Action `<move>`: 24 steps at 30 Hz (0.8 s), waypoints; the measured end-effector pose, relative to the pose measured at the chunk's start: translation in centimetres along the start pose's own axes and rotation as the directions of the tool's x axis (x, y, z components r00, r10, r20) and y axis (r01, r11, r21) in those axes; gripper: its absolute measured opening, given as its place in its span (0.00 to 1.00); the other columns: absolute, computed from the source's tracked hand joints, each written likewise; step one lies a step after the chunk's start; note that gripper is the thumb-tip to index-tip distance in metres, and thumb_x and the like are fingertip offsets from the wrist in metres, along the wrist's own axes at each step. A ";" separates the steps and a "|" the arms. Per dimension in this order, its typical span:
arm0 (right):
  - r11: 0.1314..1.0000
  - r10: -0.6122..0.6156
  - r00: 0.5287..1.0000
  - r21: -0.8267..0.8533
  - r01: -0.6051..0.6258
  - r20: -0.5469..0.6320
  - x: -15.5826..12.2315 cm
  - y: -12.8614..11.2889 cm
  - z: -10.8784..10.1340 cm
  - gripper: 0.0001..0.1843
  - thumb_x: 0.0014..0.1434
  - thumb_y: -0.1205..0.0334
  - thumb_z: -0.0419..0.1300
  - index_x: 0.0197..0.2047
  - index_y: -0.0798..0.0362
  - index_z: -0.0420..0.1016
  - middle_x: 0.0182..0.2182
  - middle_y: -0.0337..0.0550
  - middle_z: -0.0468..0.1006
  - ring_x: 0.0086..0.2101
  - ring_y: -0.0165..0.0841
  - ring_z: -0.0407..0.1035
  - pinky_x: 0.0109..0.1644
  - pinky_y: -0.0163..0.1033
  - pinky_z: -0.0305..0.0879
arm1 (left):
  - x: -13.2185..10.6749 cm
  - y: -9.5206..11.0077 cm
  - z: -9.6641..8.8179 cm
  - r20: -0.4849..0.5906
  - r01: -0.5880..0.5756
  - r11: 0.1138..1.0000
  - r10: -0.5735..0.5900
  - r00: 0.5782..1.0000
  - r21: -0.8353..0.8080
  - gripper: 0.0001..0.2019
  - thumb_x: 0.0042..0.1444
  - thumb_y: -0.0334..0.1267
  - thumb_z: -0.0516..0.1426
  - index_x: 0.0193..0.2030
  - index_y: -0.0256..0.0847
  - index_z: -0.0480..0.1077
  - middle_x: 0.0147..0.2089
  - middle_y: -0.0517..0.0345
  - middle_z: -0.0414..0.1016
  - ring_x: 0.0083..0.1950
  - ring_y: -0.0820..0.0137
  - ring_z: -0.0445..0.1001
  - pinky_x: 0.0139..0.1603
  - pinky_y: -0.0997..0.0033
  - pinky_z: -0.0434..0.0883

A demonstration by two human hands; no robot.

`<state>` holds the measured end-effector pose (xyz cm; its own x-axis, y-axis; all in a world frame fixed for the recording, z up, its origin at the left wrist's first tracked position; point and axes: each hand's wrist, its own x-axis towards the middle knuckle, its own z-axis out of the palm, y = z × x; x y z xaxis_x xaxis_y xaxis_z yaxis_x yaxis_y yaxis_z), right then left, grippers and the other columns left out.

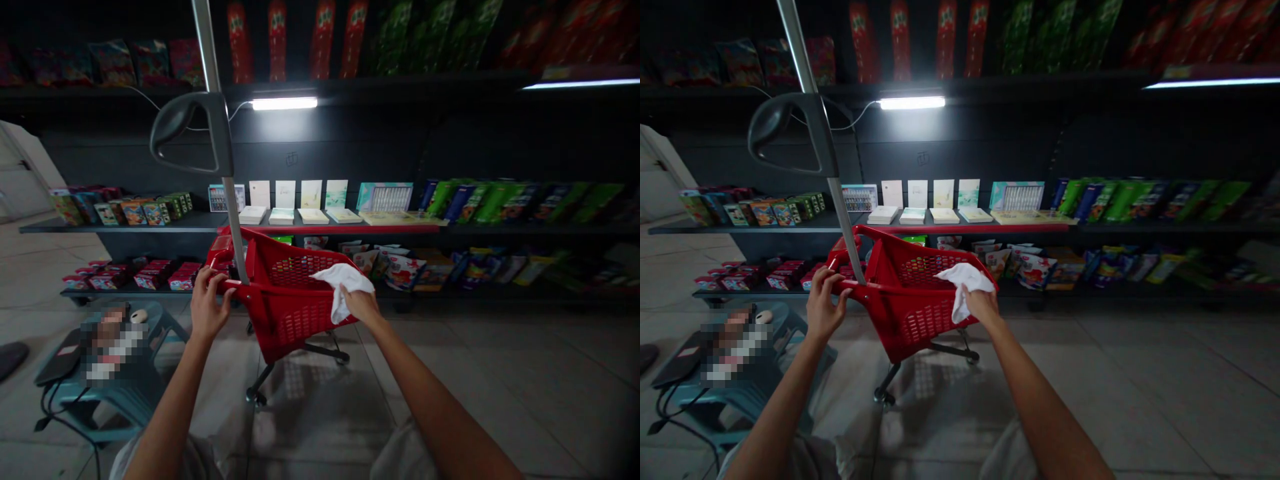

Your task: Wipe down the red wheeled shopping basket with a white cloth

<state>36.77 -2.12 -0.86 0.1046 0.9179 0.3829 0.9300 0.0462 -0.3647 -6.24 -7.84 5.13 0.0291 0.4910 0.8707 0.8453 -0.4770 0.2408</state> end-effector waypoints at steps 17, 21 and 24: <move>0.967 0.151 0.969 0.231 -0.104 -0.195 0.5 0.4 0.6 0.24 0.63 0.63 0.56 0.58 0.63 0.80 0.56 0.63 0.78 0.57 0.46 0.71 0.67 0.48 0.64 | -0.3 0.7 1.1 -0.063 0.014 0.995 -0.020 0.998 -0.099 0.14 0.67 0.45 0.59 0.55 0.44 0.70 0.65 0.42 0.64 0.77 0.52 0.57 0.76 0.45 0.60; 0.905 -0.237 0.957 0.320 0.280 -0.168 -2.2 -7.7 0.9 0.25 0.66 0.57 0.58 0.62 0.57 0.79 0.59 0.56 0.78 0.60 0.45 0.67 0.68 0.50 0.63 | -0.3 1.1 1.6 -0.073 0.027 0.993 -0.036 0.997 -0.111 0.13 0.67 0.45 0.58 0.55 0.43 0.70 0.66 0.42 0.63 0.78 0.52 0.55 0.76 0.45 0.60; 0.736 -0.519 0.828 0.382 0.559 -0.213 -4.5 -13.4 0.4 0.27 0.70 0.57 0.57 0.69 0.52 0.73 0.68 0.48 0.70 0.66 0.44 0.60 0.72 0.53 0.58 | -0.2 1.4 1.8 -0.073 0.044 0.993 -0.051 0.996 -0.106 0.13 0.67 0.44 0.58 0.55 0.43 0.70 0.66 0.42 0.63 0.78 0.53 0.55 0.76 0.46 0.60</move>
<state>23.73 -6.70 2.00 -0.3208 0.6521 0.6870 0.6082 0.6978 -0.3783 -4.08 -7.34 4.52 -0.0532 0.4606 0.8860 0.7847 -0.5295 0.3224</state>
